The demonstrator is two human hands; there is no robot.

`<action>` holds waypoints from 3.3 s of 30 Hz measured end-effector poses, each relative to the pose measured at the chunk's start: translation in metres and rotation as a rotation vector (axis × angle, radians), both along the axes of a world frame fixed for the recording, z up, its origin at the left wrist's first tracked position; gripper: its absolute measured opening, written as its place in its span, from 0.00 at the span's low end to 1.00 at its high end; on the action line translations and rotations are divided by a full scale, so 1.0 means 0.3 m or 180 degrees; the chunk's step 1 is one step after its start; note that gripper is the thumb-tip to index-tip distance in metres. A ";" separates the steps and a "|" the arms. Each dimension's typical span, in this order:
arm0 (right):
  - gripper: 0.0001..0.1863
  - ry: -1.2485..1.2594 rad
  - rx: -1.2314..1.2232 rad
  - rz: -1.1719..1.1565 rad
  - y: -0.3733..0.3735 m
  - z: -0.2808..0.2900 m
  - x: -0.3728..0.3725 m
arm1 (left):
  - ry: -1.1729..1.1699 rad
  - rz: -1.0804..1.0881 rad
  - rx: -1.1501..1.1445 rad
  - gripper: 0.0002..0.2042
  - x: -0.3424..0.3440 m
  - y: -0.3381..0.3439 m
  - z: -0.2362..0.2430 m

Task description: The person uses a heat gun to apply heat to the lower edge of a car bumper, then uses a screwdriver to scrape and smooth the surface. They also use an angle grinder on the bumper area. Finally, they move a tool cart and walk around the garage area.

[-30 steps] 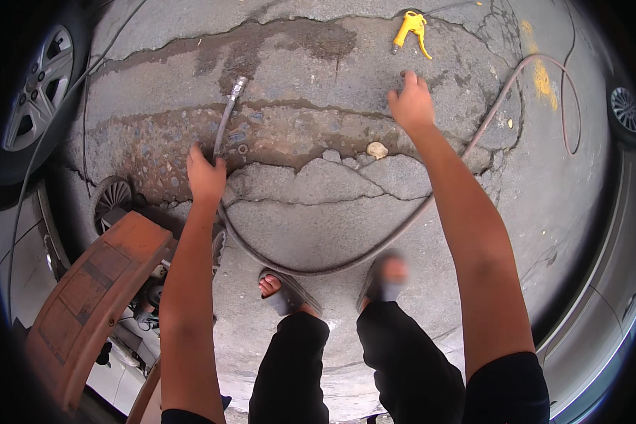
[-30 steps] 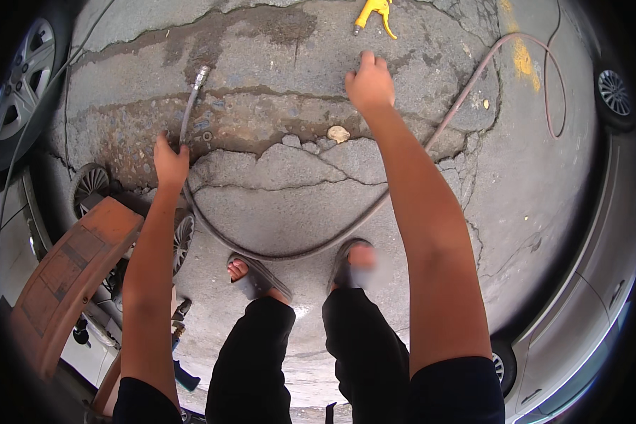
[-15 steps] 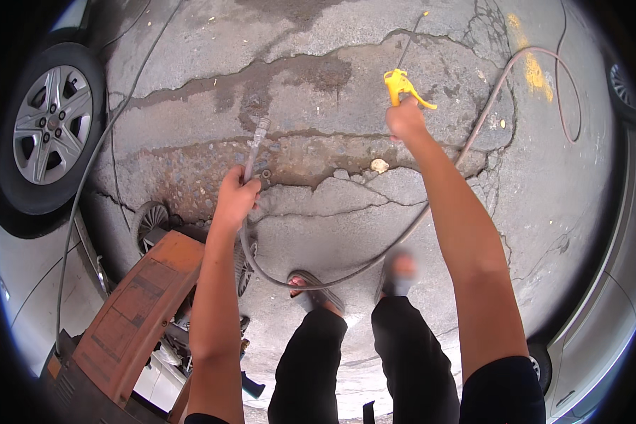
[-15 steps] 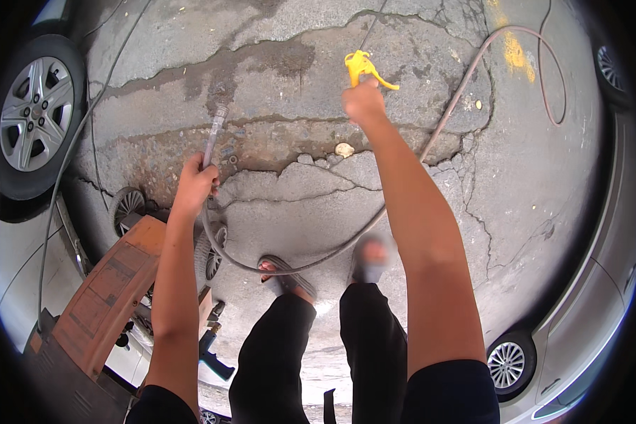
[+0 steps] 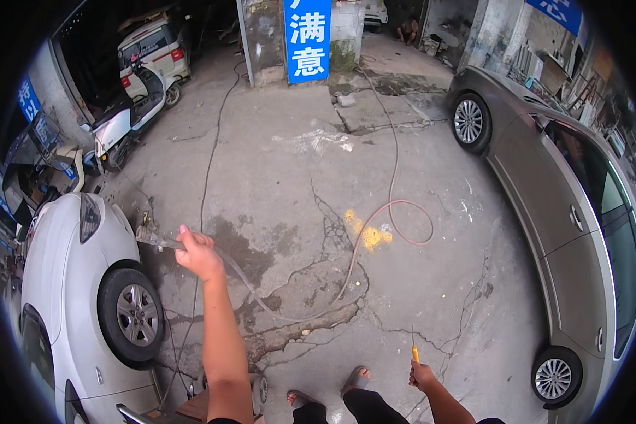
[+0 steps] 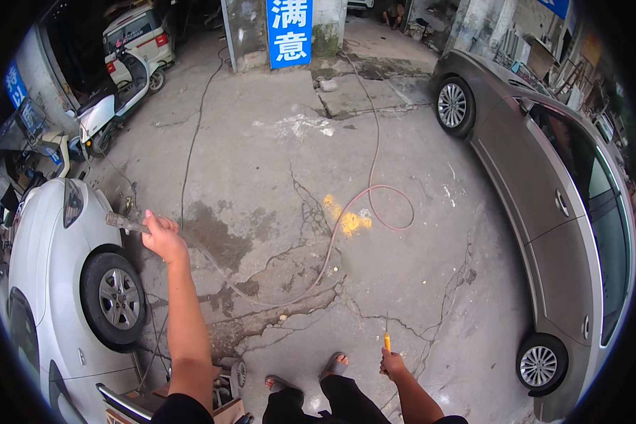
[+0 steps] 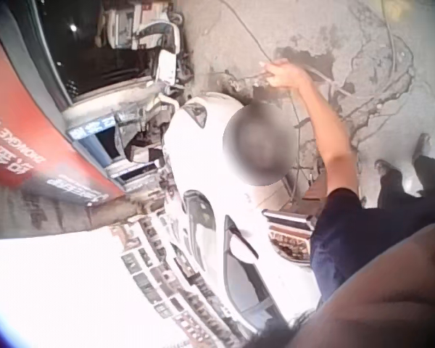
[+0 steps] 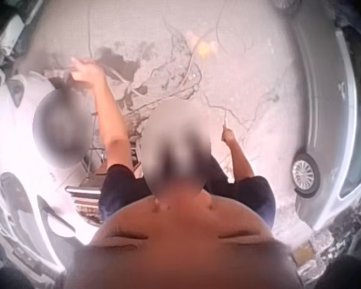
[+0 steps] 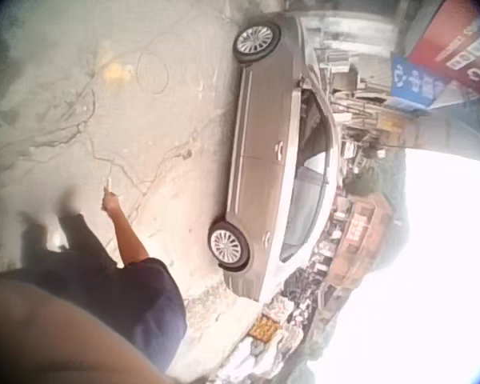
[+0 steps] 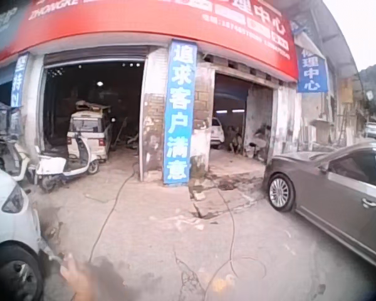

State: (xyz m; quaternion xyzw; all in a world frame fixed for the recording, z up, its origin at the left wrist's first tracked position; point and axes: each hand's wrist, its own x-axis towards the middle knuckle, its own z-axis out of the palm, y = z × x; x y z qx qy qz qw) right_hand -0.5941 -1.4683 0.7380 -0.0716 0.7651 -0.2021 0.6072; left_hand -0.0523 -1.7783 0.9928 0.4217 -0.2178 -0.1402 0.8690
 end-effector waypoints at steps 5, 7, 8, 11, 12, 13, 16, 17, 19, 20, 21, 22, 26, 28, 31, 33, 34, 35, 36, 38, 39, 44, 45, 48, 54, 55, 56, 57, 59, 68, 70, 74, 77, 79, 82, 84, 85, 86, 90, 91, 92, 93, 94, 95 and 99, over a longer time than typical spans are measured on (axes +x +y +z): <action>0.18 0.0899 -0.0870 -0.0619 -0.074 0.354 -0.544 | -0.1292 -0.0316 -0.2676 0.19 -0.369 -0.095 1.384; 0.19 0.0644 -0.1376 -0.1229 -0.126 0.423 -0.710 | -0.1424 -0.0475 -0.2797 0.20 -0.507 -0.110 1.623; 0.19 0.0515 -0.1564 -0.1559 -0.137 0.447 -0.754 | -0.1486 -0.0563 -0.2785 0.20 -0.563 -0.148 1.664; 0.20 -0.0423 -0.2394 -0.2784 -0.267 0.496 -0.775 | -0.1863 -0.1035 -0.2521 0.19 -0.716 -0.362 1.580; 0.20 -0.0992 -0.2519 -0.2705 -0.322 0.504 -0.770 | -0.2091 -0.1226 -0.2252 0.19 -0.743 -0.453 1.496; 0.21 -0.1220 -0.2526 -0.2638 -0.384 0.529 -0.748 | -0.2375 -0.1227 -0.2025 0.19 -0.786 -0.574 1.379; 0.19 -0.1363 -0.2029 -0.2462 -0.569 0.466 -0.740 | -0.3768 -0.0899 -0.0746 0.15 -0.999 -0.823 1.021; 0.18 -0.1407 -0.1683 -0.2402 -0.594 0.425 -0.740 | -0.4222 -0.1075 -0.0580 0.11 -1.024 -0.937 0.880; 0.17 -0.1470 -0.1113 -0.2212 -0.690 0.384 -0.786 | -0.4497 -0.1488 0.0416 0.06 -1.111 -1.123 0.569; 0.17 -0.1304 -0.0912 -0.2180 -0.653 0.376 -0.794 | -0.4363 -0.1930 0.0730 0.06 -1.174 -1.167 0.424; 0.17 -0.1132 -0.0740 -0.2155 -0.614 0.381 -0.817 | -0.4378 -0.2361 0.1206 0.05 -1.248 -1.194 0.309; 0.17 -0.0945 -0.0684 -0.2106 -0.636 0.394 -0.873 | -0.4238 -0.2793 0.1188 0.06 -1.312 -1.234 0.167; 0.17 -0.0071 -0.0096 -0.1906 -0.597 0.447 -0.925 | -0.3374 -0.3542 0.2162 0.10 -1.481 -1.304 -0.123; 0.16 0.0053 0.0244 -0.2178 -0.455 0.329 -0.985 | -0.3118 -0.3401 0.2224 0.11 -1.555 -1.398 -0.214; 0.13 -0.0007 0.0599 -0.2837 -0.158 0.090 -1.002 | -0.3162 -0.3286 0.2588 0.14 -1.722 -1.603 -0.338; 0.12 -0.0041 0.1138 -0.2573 -0.330 0.086 -0.930 | -0.3514 -0.2703 0.3248 0.16 -1.607 -1.748 -0.377; 0.12 -0.0069 0.1278 -0.2464 -0.424 0.110 -0.926 | -0.3592 -0.2439 0.3469 0.17 -1.548 -1.808 -0.439; 0.11 -0.0101 0.1351 -0.2360 -0.523 0.107 -0.950 | -0.3686 -0.2197 0.3657 0.18 -1.493 -1.864 -0.500; 0.11 -0.0122 0.1394 -0.2287 -0.614 0.100 -0.988 | -0.3740 -0.2085 0.3910 0.19 -1.464 -1.908 -0.525; 0.10 -0.0167 0.1431 -0.2051 -0.812 0.073 -1.103 | -0.3716 -0.1672 0.4419 0.19 -1.320 -1.916 -0.610; 0.10 -0.0159 0.1447 -0.2036 -0.895 0.064 -1.176 | -0.3602 -0.1726 0.4639 0.20 -1.338 -1.900 -0.601; 0.09 -0.0087 0.1283 -0.1341 -1.604 -0.076 -1.697 | -0.2137 -0.1690 0.6404 0.15 -1.205 -1.631 -0.658; 0.09 0.0028 0.1232 -0.1363 -1.756 -0.088 -1.815 | -0.1614 -0.1669 0.6123 0.15 -1.382 -1.632 -0.608; 0.15 -0.0431 0.0232 -0.0880 -2.480 -0.033 -2.051 | -0.2550 -0.1894 0.6532 0.09 -1.418 -1.583 -0.664; 0.15 0.0318 -0.0936 0.0343 -3.533 0.344 -2.277 | -0.1379 -0.1751 0.6677 0.13 -1.809 -1.885 -0.848; 0.15 0.0582 -0.0934 0.0598 -3.667 0.350 -2.319 | -0.1311 -0.1749 0.6601 0.14 -1.857 -2.008 -0.872; 0.17 0.0324 -0.0996 0.0410 -3.786 0.341 -2.354 | -0.1217 -0.1711 0.6524 0.15 -1.885 -2.138 -0.875; 0.17 -0.0123 -0.0906 0.0200 -3.878 0.335 -2.383 | -0.1120 -0.1645 0.6429 0.16 -1.907 -2.280 -0.884; 0.17 -0.0977 -0.0745 -0.0178 -4.100 0.393 -2.451 | -0.1069 -0.1520 0.6148 0.18 -1.942 -2.622 -0.871; 0.17 0.0017 -0.0835 0.1196 -5.028 0.642 -2.518 | -0.2956 -0.1771 0.5373 0.20 -2.327 -4.120 -0.311; 0.17 -0.0069 -0.0910 0.1113 -5.223 0.644 -2.552 | -0.3008 -0.1942 0.5277 0.21 -2.404 -4.315 -0.308; 0.17 -0.0624 -0.0949 0.0650 -5.633 0.618 -2.704 | -0.3370 -0.2094 0.5642 0.21 -2.467 -4.501 -0.507; 0.16 -0.0621 -0.1210 0.0892 -5.981 0.623 -2.858 | -0.1485 -0.2657 0.7408 0.19 -2.616 -4.581 -0.422; 0.15 -0.0818 -0.1243 0.0726 -6.249 0.588 -2.919 | -0.3275 -0.2784 0.6941 0.19 -2.513 -4.429 -0.661; 0.14 -0.0843 -0.1292 0.0719 -6.618 0.617 -2.965 | -0.2135 -0.2292 0.7200 0.19 -2.666 -4.607 -0.619; 0.14 -0.0569 -0.1484 0.0825 -6.850 0.650 -2.984 | -0.2194 -0.2257 0.7055 0.19 -2.738 -4.858 -0.612; 0.14 -0.0472 -0.1621 0.0890 -6.975 0.622 -2.996 | -0.2262 -0.2254 0.6984 0.19 -2.796 -5.015 -0.586; 0.15 -0.0556 -0.1528 0.0850 -7.048 0.602 -3.001 | -0.2310 -0.2302 0.6941 0.19 -2.851 -5.114 -0.559; 0.15 -0.1052 -0.1333 0.0652 -7.475 0.538 -3.065 | -0.2628 -0.2386 0.6765 0.19 -3.044 -5.643 -0.530; 0.15 -0.1155 -0.1236 0.0537 -7.572 0.524 -3.101 | -0.2609 -0.2675 0.6971 0.18 -3.075 -5.834 -0.542; 0.15 -0.1242 -0.1298 0.0520 -7.671 0.512 -3.141 | -0.2578 -0.2960 0.7170 0.18 -3.105 -6.014 -0.552; 0.15 -0.1336 -0.1260 0.0294 -7.767 0.500 -3.175 | -0.2684 -0.2536 0.7115 0.17 -3.143 -6.175 -0.568; 0.14 -0.1400 -0.1226 0.0088 -7.872 0.486 -3.224 | -0.2640 -0.2535 0.7081 0.17 -3.165 -6.341 -0.597; 0.14 -0.1475 -0.1166 -0.0161 -7.945 0.472 -3.253 | -0.2634 -0.2555 0.7082 0.17 -3.167 -6.504 -0.586; 0.13 -0.0992 -0.0955 -0.0632 -8.345 0.484 -3.453 | -0.6253 -0.4631 0.5615 0.15 -3.086 -7.305 -0.728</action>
